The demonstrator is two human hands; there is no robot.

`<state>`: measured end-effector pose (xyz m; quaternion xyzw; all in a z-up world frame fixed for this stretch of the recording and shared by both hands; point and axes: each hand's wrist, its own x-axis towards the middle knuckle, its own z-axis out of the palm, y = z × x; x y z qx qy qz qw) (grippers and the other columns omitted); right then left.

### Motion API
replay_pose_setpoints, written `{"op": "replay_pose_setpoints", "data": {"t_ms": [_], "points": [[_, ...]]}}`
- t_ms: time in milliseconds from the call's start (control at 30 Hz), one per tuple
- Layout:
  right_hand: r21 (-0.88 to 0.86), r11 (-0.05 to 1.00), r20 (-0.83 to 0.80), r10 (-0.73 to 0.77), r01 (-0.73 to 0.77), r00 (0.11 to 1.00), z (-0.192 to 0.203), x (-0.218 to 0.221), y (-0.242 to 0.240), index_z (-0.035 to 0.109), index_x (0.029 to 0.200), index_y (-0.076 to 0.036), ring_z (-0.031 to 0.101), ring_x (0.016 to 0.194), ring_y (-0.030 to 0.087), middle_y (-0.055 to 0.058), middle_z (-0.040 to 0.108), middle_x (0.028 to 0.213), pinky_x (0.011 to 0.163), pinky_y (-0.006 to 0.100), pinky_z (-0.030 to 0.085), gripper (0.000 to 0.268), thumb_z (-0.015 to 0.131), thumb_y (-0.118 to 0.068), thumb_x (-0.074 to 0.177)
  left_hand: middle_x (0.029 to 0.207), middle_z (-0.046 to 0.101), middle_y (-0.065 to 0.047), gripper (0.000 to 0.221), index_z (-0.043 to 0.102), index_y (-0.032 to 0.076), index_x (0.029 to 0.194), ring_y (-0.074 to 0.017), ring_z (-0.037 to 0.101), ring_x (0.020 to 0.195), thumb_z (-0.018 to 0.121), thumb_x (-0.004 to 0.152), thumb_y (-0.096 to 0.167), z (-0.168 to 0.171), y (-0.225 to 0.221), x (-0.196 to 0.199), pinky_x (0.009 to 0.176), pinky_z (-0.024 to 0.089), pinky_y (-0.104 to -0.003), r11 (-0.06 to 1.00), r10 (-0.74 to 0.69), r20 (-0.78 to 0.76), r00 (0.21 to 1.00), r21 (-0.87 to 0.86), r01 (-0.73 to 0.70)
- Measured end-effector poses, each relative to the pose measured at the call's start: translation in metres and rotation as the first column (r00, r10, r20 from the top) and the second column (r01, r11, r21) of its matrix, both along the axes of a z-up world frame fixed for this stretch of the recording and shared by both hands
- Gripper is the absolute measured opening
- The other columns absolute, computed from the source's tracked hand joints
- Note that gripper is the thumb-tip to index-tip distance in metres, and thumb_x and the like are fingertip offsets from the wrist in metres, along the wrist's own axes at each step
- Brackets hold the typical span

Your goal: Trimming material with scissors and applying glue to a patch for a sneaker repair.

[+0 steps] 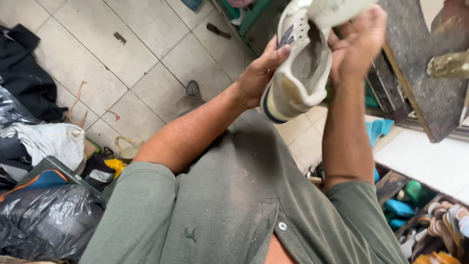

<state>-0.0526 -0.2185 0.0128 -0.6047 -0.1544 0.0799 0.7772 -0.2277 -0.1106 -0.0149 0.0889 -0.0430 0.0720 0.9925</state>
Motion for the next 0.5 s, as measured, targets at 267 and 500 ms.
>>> {"op": "replay_pose_setpoints", "data": {"t_ms": [267, 500], "points": [[-0.479, 0.768, -0.04, 0.465, -0.425, 0.884, 0.174, -0.047, 0.018, 0.041, 0.127, -0.011, 0.064, 0.097, 0.015, 0.016, 0.055, 0.137, 0.082, 0.023, 0.061, 0.054, 0.061, 0.005, 0.08, 0.142, 0.052, -0.017, 0.091, 0.025, 0.012, 0.157, -0.0298, 0.056, 0.125, 0.073, 0.085, 0.038, 0.101, 0.045, 0.014, 0.107, 0.051, -0.048, 0.952, 0.251, -0.294, 0.922, 0.247, -0.18], [-0.533, 0.745, -0.112, 0.408, -0.401, 0.906, 0.241, -0.059, 0.042, 0.057, 0.112, -0.008, 0.069, 0.086, 0.015, 0.009, 0.069, 0.107, 0.064, 0.026, 0.057, 0.047, 0.057, 0.012, 0.069, 0.143, 0.057, -0.027, 0.055, 0.049, -0.004, 0.148, -0.0431, 0.054, 0.133, 0.058, 0.111, 0.035, 0.073, 0.105, 0.055, 0.116, 0.042, -0.06, 0.929, 0.366, 0.028, 0.93, 0.038, -0.367]]}}
